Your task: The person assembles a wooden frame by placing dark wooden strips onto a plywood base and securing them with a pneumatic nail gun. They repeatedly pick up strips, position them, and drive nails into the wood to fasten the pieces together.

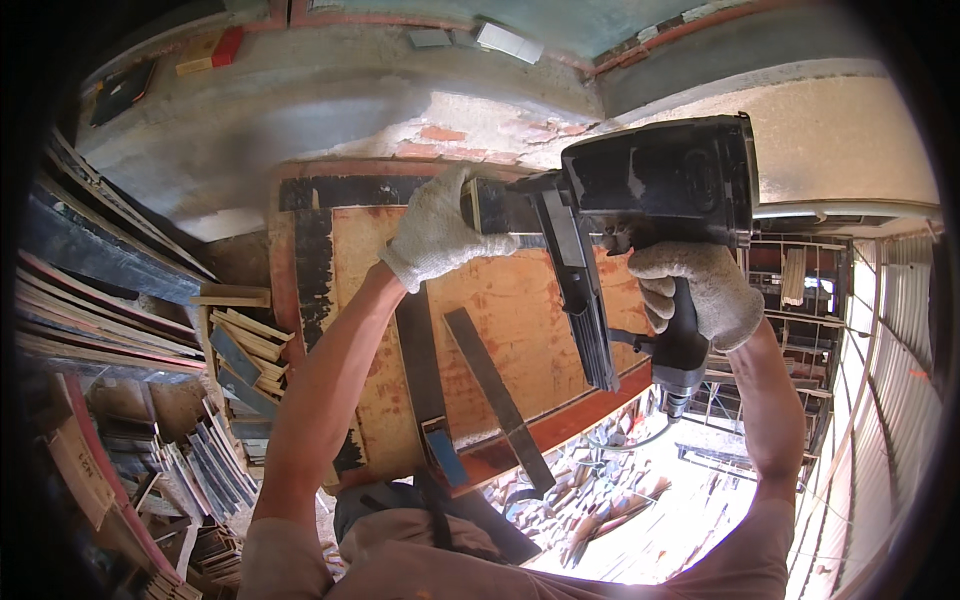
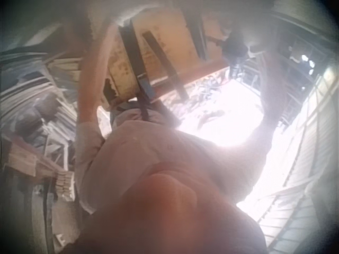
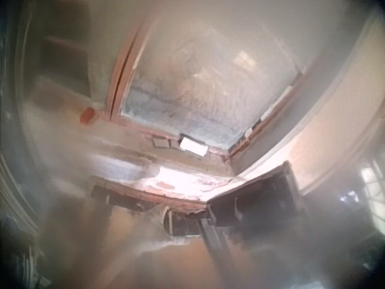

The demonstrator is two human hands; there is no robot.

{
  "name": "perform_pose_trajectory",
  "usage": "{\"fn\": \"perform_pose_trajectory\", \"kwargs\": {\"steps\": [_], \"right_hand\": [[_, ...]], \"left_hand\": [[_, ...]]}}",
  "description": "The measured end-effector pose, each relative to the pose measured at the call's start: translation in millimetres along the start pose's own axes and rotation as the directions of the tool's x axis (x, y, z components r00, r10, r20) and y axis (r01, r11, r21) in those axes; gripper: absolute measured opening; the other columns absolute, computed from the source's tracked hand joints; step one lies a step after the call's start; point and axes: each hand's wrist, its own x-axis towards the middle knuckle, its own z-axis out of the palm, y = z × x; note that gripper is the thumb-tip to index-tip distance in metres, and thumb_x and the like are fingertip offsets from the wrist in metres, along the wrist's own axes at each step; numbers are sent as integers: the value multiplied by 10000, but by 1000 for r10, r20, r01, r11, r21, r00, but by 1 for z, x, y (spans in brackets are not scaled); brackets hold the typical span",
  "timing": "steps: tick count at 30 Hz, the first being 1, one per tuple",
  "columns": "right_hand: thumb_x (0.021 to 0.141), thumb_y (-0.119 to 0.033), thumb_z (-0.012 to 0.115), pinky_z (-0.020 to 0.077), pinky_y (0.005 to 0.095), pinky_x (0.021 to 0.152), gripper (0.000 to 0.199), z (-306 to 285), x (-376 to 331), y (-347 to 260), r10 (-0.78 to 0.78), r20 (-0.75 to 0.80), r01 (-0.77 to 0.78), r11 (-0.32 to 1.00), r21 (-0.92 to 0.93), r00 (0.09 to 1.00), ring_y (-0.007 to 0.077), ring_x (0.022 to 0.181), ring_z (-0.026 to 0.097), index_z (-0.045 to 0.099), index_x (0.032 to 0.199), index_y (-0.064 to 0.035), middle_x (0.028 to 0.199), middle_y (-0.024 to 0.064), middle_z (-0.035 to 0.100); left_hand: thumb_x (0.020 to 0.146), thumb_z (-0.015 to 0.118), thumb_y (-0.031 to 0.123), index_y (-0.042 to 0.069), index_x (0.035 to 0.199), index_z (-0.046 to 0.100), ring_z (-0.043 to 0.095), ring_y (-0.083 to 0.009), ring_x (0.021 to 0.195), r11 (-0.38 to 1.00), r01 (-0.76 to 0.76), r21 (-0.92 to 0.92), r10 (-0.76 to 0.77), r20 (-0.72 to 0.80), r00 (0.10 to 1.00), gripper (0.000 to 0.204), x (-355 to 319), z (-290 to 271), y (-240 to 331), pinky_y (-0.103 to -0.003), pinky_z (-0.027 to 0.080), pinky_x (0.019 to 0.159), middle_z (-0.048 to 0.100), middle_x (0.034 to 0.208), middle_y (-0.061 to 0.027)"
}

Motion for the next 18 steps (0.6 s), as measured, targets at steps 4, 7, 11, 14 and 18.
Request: {"fn": "perform_pose_trajectory", "kwargs": {"steps": [4,7,11,14,18], "right_hand": [[886,-154,724,534,299,487,192,-5,5,4,-38,77,37,999,16,996,151,500,575,683,1007,-11,651,10,523],[896,-151,719,546,304,492,225,-10,7,10,5,72,-9,999,51,997,154,507,580,677,1046,11,665,15,522],[907,-148,709,547,304,482,272,-12,6,17,-17,74,6,989,145,997,154,502,571,665,1098,42,674,18,507],[907,-109,682,541,298,471,242,-14,9,18,-4,42,-2,989,150,999,144,490,555,661,1097,41,655,8,483],[877,-49,640,528,289,461,220,2,4,-4,95,27,-97,991,87,995,130,484,542,658,1079,37,635,-8,453]], "left_hand": [[560,1012,315,88,1226,650,697,-241,1070,999,-8,44,9,-32,999,791,0,1,-3,-386,525,962,706,1168,-101],[545,1017,310,86,1226,653,695,-247,1081,994,-64,90,70,-65,995,803,-1,4,-5,-387,526,965,703,1179,-103],[532,1023,310,82,1227,654,694,-248,1080,995,-40,87,44,-49,998,819,-2,5,-6,-383,526,968,703,1174,-100],[526,1027,312,75,1222,654,693,-244,1076,998,-26,50,28,-37,999,825,0,5,-5,-380,527,966,705,1167,-94],[531,1030,318,68,1239,640,689,-234,1066,997,-68,22,69,-45,997,846,1,5,-10,-375,525,966,711,1151,-82]]}}
